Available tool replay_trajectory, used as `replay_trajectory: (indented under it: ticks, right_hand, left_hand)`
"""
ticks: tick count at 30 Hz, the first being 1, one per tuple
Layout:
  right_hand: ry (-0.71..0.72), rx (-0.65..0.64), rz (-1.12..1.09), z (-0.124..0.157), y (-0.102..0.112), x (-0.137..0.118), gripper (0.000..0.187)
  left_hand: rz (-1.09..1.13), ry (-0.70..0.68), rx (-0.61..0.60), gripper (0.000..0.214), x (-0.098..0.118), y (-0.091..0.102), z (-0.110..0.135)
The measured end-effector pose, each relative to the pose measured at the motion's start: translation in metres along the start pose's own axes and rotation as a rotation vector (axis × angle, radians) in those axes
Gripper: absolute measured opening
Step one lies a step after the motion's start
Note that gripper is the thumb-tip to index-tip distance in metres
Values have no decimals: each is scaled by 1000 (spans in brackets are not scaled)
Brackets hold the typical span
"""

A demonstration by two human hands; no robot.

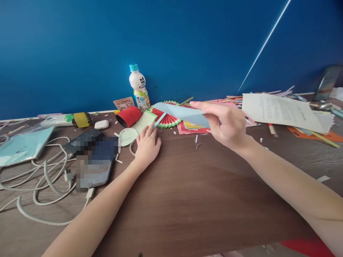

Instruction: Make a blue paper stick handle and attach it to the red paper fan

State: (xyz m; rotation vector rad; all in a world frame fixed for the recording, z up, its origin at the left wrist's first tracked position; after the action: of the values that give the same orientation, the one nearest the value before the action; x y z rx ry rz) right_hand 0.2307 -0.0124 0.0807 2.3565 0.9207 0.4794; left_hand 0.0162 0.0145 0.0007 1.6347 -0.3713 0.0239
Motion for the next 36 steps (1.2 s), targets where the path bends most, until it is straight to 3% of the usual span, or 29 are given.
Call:
replay_trajectory:
  ticks: [5, 9, 12, 17, 23, 27, 32, 33, 36]
  right_hand:
    - [-13, -117, -27, 0, -4, -3, 20]
    - [-215, 6, 12, 0, 1, 5, 20]
    - [-325, 89, 25, -2, 10, 14, 19]
    - [-389, 118, 7, -7, 21, 23, 23]
    - [-281, 198, 48, -7, 18, 16, 15]
    - [-191, 248, 103, -4, 16, 10, 10]
    - [-283, 65, -83, -2, 12, 12, 23]
    - [-294, 31, -104, -1, 11, 12, 26]
    - [-292, -19, -92, 0, 10, 13, 30]
  left_hand:
    - [360, 94, -1, 41, -10, 9, -5]
    - [597, 132, 0, 38, -20, 15, -9]
    - [657, 196, 11, 36, -25, 22, -11]
    - [660, 244, 151, 33, -27, 38, -12]
    - [726, 216, 173, 26, -27, 45, -13]
    - [740, 140, 48, 25, -23, 41, -12]
    - [474, -152, -404, 25, -4, 34, -5]
    - [378, -154, -430, 26, -2, 34, -4]
    - [139, -140, -336, 32, -4, 36, -3]
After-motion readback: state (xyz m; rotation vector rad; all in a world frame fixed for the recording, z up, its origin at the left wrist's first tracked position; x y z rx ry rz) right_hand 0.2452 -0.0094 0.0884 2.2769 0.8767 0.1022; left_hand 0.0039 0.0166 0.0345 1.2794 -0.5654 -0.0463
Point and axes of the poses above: each hand's wrist, its own z-axis away from the middle knuckle, its own y-axis out of the back of the hand, x = y × z, the point moved 2 cm from there along -z, towards the middle knuckle, and after that the axes turned 11 degrees about -x, right-handed, at the moved point
